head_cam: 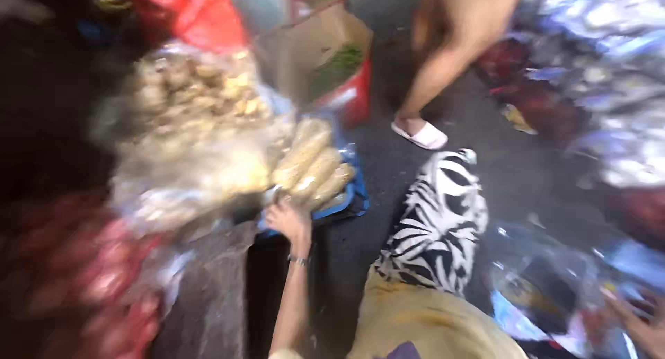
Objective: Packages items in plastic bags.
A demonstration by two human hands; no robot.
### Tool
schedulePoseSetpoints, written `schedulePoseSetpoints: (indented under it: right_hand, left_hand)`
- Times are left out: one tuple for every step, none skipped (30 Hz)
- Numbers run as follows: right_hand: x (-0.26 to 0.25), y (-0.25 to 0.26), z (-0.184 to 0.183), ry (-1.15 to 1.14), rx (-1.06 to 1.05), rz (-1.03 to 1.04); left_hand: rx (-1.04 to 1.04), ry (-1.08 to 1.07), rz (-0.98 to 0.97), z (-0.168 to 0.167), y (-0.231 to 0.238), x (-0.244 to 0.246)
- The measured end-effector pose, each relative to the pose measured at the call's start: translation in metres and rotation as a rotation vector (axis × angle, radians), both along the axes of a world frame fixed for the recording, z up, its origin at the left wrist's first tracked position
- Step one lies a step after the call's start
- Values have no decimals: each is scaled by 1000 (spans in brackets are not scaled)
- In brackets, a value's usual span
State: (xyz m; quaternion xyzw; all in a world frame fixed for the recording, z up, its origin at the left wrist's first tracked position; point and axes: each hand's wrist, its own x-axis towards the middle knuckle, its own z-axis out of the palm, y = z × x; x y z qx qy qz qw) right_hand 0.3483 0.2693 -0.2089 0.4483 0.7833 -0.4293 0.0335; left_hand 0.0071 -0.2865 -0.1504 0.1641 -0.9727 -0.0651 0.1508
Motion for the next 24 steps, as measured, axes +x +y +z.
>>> schedulePoseSetpoints:
  right_hand:
    - [-10,-14,4,-12,-30,-47]
    - [-20,-25,5,-32,-34,-84]
    - [-26,-31,3,-86,-29,-99]
    - [-31,-33,-1,-151,-22,-102]
    - [-34,-34,-7,-200,8,-116]
    - [-34,-36,-11,-242,64,-162]
    - [-31,-40,-16,-266,136,-246]
    - [-26,-46,-21,-290,228,-351]
    - [-21,-52,-27,-315,310,-461]
    - [-13,-58,-35,-337,355,-567]
    - [-6,-65,-42,-353,343,-660]
    - [1,-72,-45,-372,257,-748]
    - [6,-81,-45,-383,123,-821]
    - [10,-90,-46,-394,-28,-873]
    - [16,-100,-53,-423,-167,-886]
    - [22,-108,-60,-443,-272,-875]
    - [26,-114,-62,-435,-326,-873]
    - [26,-116,-56,-409,-318,-869]
    - [22,-114,-44,-375,-240,-849]
    - [18,-111,-28,-330,-130,-823]
    - [16,-110,-10,-262,-18,-810]
    - [16,-110,6,-184,101,-798]
    - [19,-111,17,-114,215,-788]
    - [24,-113,24,-65,317,-781]
  left_hand:
    - [-14,193,-192,2,29,9]
    - [16,356,-395,6,63,20]
    - [109,458,-610,12,104,33]
    - [259,467,-829,20,147,49]
    - [441,388,-1043,26,189,69]
    - [606,233,-1238,28,229,89]
    - [717,23,-1400,23,267,106]
    - [755,-221,-1496,14,302,120]
    - [709,-494,-1524,4,335,129]
    - [605,-767,-1506,-5,366,133]
    - [462,-960,-1481,-16,393,136]
    - [298,-1059,-1474,-32,415,139]
    - [117,-1102,-1487,-51,431,144]
    - [-42,-1127,-1513,-72,439,148]
    - [-160,-1156,-1542,-90,441,153]
    - [-235,-1197,-1558,-99,439,160]
    - [-273,-1213,-1586,-100,435,169]
    - [-283,-1206,-1632,-95,431,179]
    - [-274,-1201,-1669,-83,428,187]
    - [-240,-1204,-1687,-68,424,193]
    - [-176,-1192,-1700,-54,417,196]
    - [-94,-1146,-1729,-44,408,196]
    - [5,-1070,-1762,-40,398,195]
    - [84,-990,-1793,-40,391,195]
